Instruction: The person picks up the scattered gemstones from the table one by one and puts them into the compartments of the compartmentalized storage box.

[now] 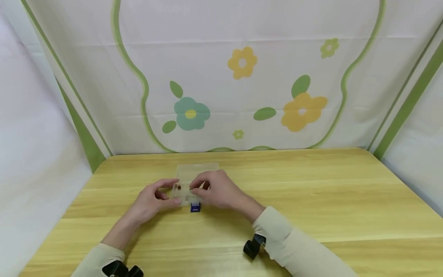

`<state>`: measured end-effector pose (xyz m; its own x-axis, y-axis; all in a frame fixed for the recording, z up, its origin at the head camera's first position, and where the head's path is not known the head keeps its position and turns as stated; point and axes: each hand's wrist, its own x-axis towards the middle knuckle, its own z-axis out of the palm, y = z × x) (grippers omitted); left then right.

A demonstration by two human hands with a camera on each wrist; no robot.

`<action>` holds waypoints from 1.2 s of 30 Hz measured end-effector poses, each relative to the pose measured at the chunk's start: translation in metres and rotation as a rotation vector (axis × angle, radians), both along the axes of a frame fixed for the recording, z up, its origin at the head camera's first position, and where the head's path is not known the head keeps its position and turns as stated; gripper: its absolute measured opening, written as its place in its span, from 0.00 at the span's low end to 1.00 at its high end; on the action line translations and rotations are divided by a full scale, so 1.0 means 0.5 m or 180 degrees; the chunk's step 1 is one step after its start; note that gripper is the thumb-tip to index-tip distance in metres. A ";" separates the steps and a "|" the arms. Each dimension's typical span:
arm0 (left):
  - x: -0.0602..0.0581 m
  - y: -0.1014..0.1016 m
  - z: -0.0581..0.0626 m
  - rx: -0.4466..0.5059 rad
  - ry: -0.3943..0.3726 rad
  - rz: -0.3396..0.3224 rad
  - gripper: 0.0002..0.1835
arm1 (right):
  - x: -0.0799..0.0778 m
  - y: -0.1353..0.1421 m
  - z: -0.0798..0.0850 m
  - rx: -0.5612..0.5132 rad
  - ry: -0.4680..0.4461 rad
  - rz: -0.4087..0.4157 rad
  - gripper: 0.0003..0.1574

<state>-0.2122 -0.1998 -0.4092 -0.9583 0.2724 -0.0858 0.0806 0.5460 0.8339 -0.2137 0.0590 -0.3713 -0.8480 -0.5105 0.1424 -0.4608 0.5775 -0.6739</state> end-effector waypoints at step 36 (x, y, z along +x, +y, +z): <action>0.005 0.005 0.069 -0.0879 0.1026 0.0251 0.39 | 0.020 0.283 0.050 0.0443 0.0371 -0.1409 0.47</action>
<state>-0.2098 -0.1974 -0.3746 -0.9651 0.2060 0.1619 0.2620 0.7601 0.5947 -0.2039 0.2004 -0.3463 -0.9707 -0.1248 0.2053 -0.2180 0.8164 -0.5348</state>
